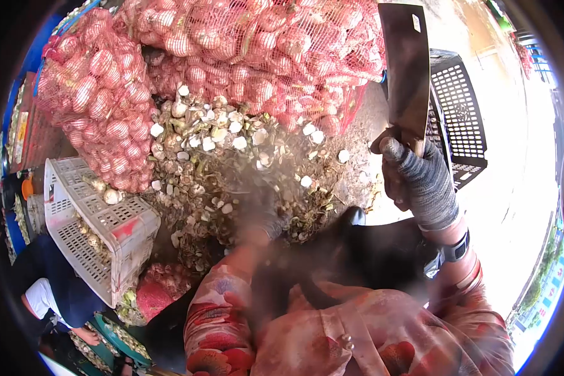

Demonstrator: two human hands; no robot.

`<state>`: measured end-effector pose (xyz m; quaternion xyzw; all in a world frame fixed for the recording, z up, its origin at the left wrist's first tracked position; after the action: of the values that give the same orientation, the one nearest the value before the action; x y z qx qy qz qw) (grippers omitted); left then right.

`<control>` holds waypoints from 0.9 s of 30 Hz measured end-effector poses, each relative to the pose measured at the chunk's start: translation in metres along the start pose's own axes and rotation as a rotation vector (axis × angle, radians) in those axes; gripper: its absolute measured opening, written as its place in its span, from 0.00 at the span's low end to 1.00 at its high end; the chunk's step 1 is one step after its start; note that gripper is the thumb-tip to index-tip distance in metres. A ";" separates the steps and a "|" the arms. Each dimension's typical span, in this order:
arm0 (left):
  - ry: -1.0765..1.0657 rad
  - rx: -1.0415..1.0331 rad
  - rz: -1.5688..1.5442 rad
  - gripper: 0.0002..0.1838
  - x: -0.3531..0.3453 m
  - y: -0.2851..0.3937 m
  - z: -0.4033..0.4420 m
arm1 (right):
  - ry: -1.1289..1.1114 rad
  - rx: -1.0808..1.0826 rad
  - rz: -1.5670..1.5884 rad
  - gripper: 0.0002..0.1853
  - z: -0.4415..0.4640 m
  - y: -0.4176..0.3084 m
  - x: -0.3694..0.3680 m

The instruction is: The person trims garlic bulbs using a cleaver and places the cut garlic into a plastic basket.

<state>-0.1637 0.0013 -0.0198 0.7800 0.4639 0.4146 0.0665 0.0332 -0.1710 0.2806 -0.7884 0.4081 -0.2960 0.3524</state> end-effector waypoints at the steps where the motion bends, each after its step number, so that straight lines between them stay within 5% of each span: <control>1: 0.000 -0.001 0.006 0.43 0.012 0.015 0.000 | -0.034 0.011 -0.011 0.12 0.003 0.001 0.000; 5: 0.029 -0.334 0.331 0.39 0.065 0.082 0.023 | -0.066 0.004 -0.056 0.10 0.009 0.012 -0.004; 6: 0.323 -0.400 0.329 0.36 0.071 0.085 0.052 | -0.108 0.013 -0.077 0.10 0.009 0.015 -0.003; 8: 0.551 -0.359 0.222 0.35 0.079 0.071 0.116 | -0.126 0.071 -0.164 0.10 0.010 0.019 -0.002; 10: 0.459 -0.202 0.421 0.38 0.077 0.084 0.102 | -0.079 0.043 -0.138 0.10 0.011 0.016 -0.004; 11: 0.458 -0.199 0.418 0.38 0.073 0.090 0.086 | -0.014 0.235 -0.235 0.11 0.014 0.020 -0.004; 13: 0.076 -0.200 0.413 0.39 0.055 0.084 0.036 | -0.048 0.094 -0.162 0.11 0.009 0.010 0.002; 14: 0.053 -0.242 0.532 0.39 0.014 0.050 0.022 | -0.088 -0.039 -0.099 0.11 0.010 0.007 0.003; 17: -0.204 -0.251 0.577 0.39 -0.038 0.006 -0.029 | -0.104 0.010 -0.088 0.12 0.012 0.008 0.005; 19: -0.468 -0.355 0.550 0.33 -0.070 -0.050 -0.017 | -0.112 -0.050 -0.073 0.12 0.006 0.011 0.006; 21: -0.527 -0.374 0.445 0.28 -0.037 -0.035 -0.005 | -0.095 0.067 -0.157 0.12 0.002 0.011 0.005; 22: -0.462 -0.342 0.358 0.26 0.016 0.012 0.010 | -0.086 0.069 -0.155 0.12 0.000 0.011 0.005; 24: 0.023 -0.189 0.051 0.25 0.069 0.060 0.037 | -0.085 0.187 -0.245 0.12 0.002 0.016 0.005; 26: 0.431 -0.321 0.028 0.26 0.090 0.075 0.080 | -0.089 0.270 -0.277 0.12 0.007 0.025 0.005; 27: 0.429 -0.331 0.024 0.26 0.087 0.072 0.105 | -0.043 0.373 -0.344 0.13 0.011 0.029 0.004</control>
<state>-0.0209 0.0583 -0.0015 0.6582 0.3842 0.6414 0.0884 0.0312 -0.1833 0.2515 -0.7738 0.1986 -0.4051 0.4446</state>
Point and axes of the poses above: each hand's wrist, its own z-axis towards the middle knuckle, its own x-axis out of the back of the hand, y = z × x, the point moved 1 cm from there along z, towards the middle knuckle, and after that the axes turned 6 degrees about -z, right-handed, at the moved point
